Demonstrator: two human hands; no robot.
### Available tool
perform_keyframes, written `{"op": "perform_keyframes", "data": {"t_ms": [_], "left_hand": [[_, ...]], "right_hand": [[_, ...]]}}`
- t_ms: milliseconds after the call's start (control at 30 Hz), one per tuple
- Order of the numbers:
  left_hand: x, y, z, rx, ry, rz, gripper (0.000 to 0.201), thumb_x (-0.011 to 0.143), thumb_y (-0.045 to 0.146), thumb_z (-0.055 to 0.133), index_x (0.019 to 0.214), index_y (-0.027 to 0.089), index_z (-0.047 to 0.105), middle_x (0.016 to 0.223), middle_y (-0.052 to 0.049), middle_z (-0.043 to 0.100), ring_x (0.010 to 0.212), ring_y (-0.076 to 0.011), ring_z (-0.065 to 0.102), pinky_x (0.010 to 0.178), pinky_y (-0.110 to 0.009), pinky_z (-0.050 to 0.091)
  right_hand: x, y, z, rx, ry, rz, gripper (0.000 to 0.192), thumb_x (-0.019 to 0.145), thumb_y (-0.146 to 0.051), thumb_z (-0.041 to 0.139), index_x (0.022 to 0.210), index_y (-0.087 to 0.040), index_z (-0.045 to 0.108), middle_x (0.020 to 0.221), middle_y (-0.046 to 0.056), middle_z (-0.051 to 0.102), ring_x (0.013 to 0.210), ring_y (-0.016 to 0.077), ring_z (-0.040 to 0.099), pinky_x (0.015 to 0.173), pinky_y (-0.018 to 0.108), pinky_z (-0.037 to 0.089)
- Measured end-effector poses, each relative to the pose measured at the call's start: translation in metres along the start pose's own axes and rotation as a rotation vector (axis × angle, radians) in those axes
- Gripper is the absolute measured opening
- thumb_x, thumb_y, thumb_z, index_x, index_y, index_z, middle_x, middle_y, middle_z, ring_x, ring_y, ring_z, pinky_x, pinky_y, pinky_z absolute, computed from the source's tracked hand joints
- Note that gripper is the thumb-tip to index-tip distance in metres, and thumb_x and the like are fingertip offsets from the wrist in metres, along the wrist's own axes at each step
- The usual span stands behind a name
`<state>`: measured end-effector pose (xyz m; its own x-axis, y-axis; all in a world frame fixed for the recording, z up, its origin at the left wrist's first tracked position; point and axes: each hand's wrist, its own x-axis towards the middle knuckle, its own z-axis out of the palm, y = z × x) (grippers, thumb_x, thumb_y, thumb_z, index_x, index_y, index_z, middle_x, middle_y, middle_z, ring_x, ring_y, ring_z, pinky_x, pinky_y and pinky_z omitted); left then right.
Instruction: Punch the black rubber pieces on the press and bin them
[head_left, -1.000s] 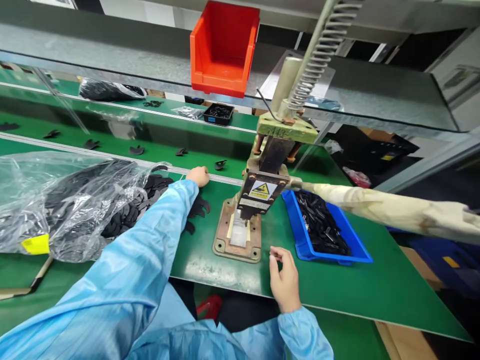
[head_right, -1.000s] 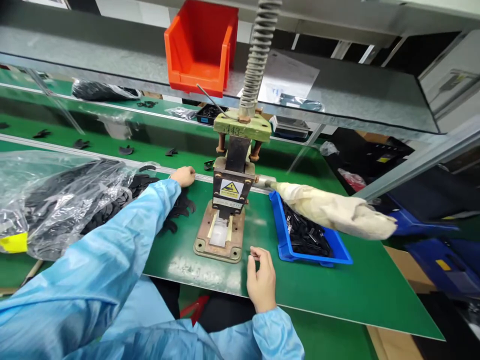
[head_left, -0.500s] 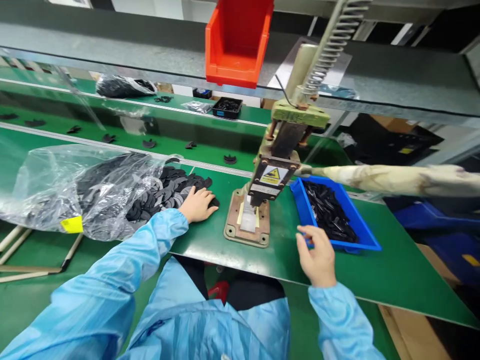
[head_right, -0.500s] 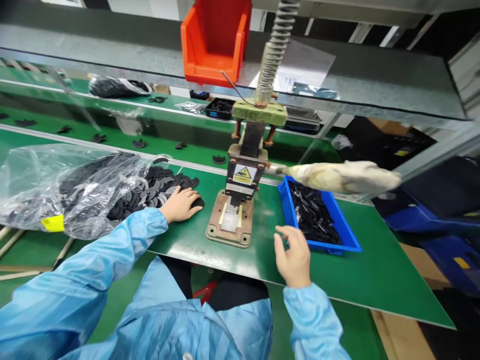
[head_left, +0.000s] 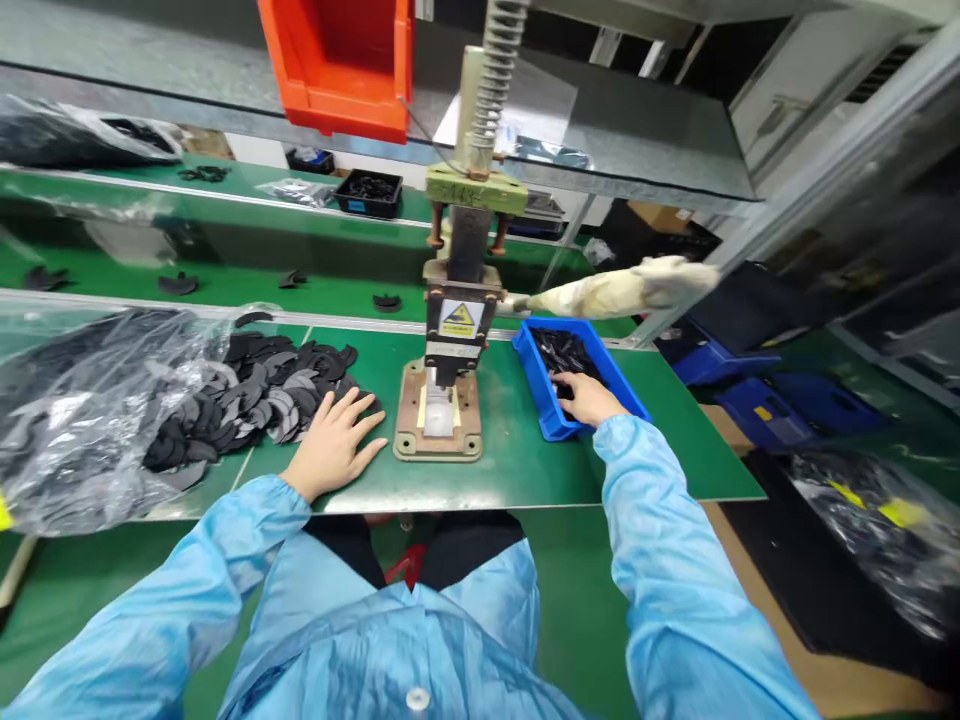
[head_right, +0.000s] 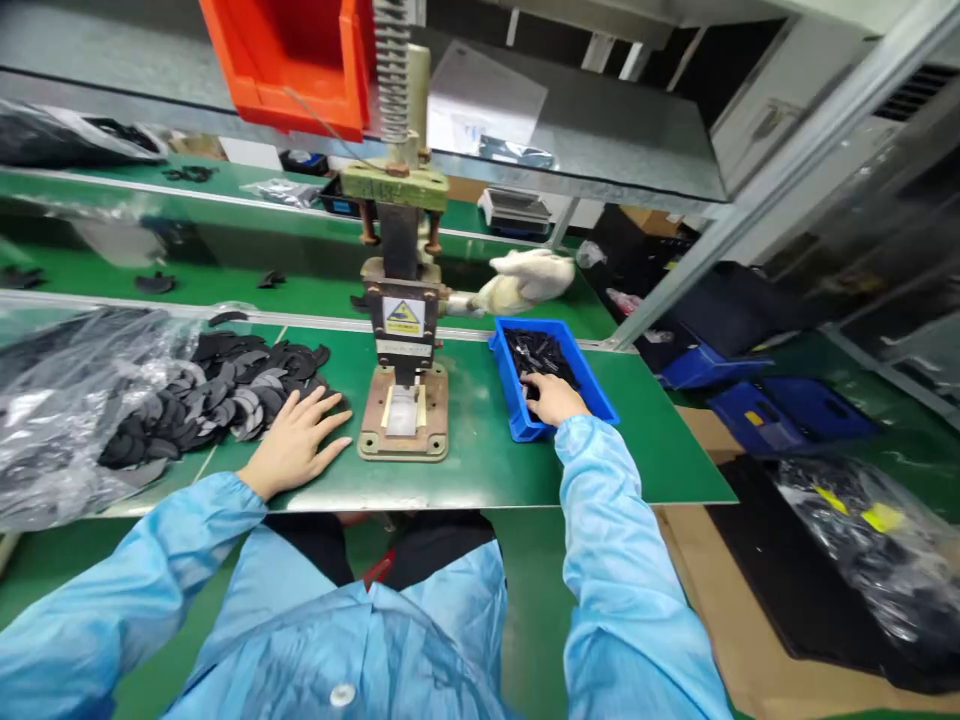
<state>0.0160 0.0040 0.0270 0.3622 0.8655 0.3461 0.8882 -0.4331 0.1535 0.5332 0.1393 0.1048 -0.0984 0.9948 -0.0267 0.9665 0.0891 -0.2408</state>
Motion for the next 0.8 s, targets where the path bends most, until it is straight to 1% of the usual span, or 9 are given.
{"op": "perform_keyframes", "data": {"t_ms": [100,267,367,433,500,567,633,733,800], "left_hand": [[0.014,-0.012,0.000,-0.015,-0.008,-0.022,0.043,0.106,0.049,0.055,0.136,0.028,0.076,0.154,-0.012,0.065,0.160,-0.0386,0.042,0.134,-0.067,0.021],[0.036,-0.033,0.006,-0.032,0.022,-0.087,0.042,0.106,0.049,0.055,0.130,0.023,0.077,0.147,-0.014,0.069,0.155,-0.0375,0.048,0.133,-0.064,0.026],[0.044,-0.037,0.010,-0.028,0.053,-0.092,0.043,0.107,0.050,0.054,0.125,0.020,0.077,0.143,-0.015,0.070,0.154,-0.0381,0.049,0.133,-0.063,0.027],[0.047,-0.037,0.009,-0.038,0.081,-0.093,0.043,0.106,0.051,0.054,0.123,0.020,0.077,0.142,-0.015,0.071,0.153,-0.0385,0.050,0.132,-0.063,0.027],[0.048,-0.035,0.007,-0.066,0.114,-0.083,0.040,0.105,0.051,0.057,0.122,0.020,0.076,0.141,-0.015,0.071,0.152,-0.0377,0.051,0.132,-0.063,0.028],[0.045,-0.027,0.002,-0.107,0.163,-0.068,0.036,0.105,0.048,0.059,0.122,0.021,0.075,0.140,-0.014,0.072,0.150,-0.0359,0.053,0.131,-0.062,0.030],[0.039,-0.012,-0.006,-0.164,0.224,-0.059,0.028,0.104,0.043,0.061,0.119,0.023,0.074,0.136,-0.012,0.074,0.147,-0.0333,0.057,0.129,-0.059,0.035],[0.026,0.022,-0.021,-0.291,0.298,-0.050,0.015,0.103,0.035,0.063,0.107,0.025,0.073,0.122,-0.008,0.078,0.139,-0.0292,0.063,0.122,-0.053,0.045],[0.016,0.049,-0.034,-0.405,0.322,-0.049,0.012,0.103,0.032,0.062,0.099,0.026,0.071,0.112,-0.007,0.079,0.131,-0.0276,0.068,0.117,-0.052,0.051]], "right_hand": [[0.009,-0.006,0.004,0.025,-0.015,-0.025,0.038,0.082,-0.030,0.072,0.119,-0.027,0.075,0.111,0.006,0.081,0.096,0.0202,0.073,0.091,0.032,0.055],[0.012,-0.003,0.001,0.108,0.017,-0.042,0.012,0.076,-0.032,0.072,0.086,-0.026,0.073,0.077,0.001,0.076,0.066,0.0156,0.063,0.070,0.030,0.049],[0.003,-0.001,-0.009,0.199,0.088,-0.022,0.016,0.076,-0.039,0.074,0.080,-0.024,0.073,0.070,0.001,0.072,0.062,0.0158,0.059,0.069,0.033,0.049],[-0.010,-0.006,-0.016,0.279,0.203,0.004,0.023,0.080,-0.045,0.074,0.086,-0.023,0.074,0.073,0.003,0.073,0.066,0.0174,0.061,0.074,0.036,0.052],[-0.030,-0.018,-0.020,0.378,0.339,0.012,0.032,0.085,-0.051,0.070,0.098,-0.022,0.075,0.085,0.006,0.075,0.075,0.0192,0.065,0.081,0.039,0.057],[-0.056,-0.039,-0.014,0.488,0.430,-0.016,0.038,0.090,-0.055,0.067,0.109,-0.023,0.073,0.098,0.008,0.077,0.085,0.0202,0.070,0.086,0.040,0.061],[-0.085,-0.067,0.001,0.593,0.450,-0.071,0.038,0.093,-0.056,0.067,0.115,-0.024,0.072,0.105,0.007,0.078,0.090,0.0203,0.073,0.088,0.040,0.064],[-0.124,-0.115,0.037,0.734,0.405,-0.167,0.031,0.095,-0.051,0.069,0.113,-0.026,0.073,0.109,0.006,0.079,0.097,0.0211,0.077,0.095,0.043,0.066],[-0.143,-0.143,0.061,0.820,0.359,-0.219,0.024,0.096,-0.045,0.070,0.111,-0.027,0.074,0.109,0.006,0.080,0.098,0.0212,0.079,0.096,0.044,0.067]]}}
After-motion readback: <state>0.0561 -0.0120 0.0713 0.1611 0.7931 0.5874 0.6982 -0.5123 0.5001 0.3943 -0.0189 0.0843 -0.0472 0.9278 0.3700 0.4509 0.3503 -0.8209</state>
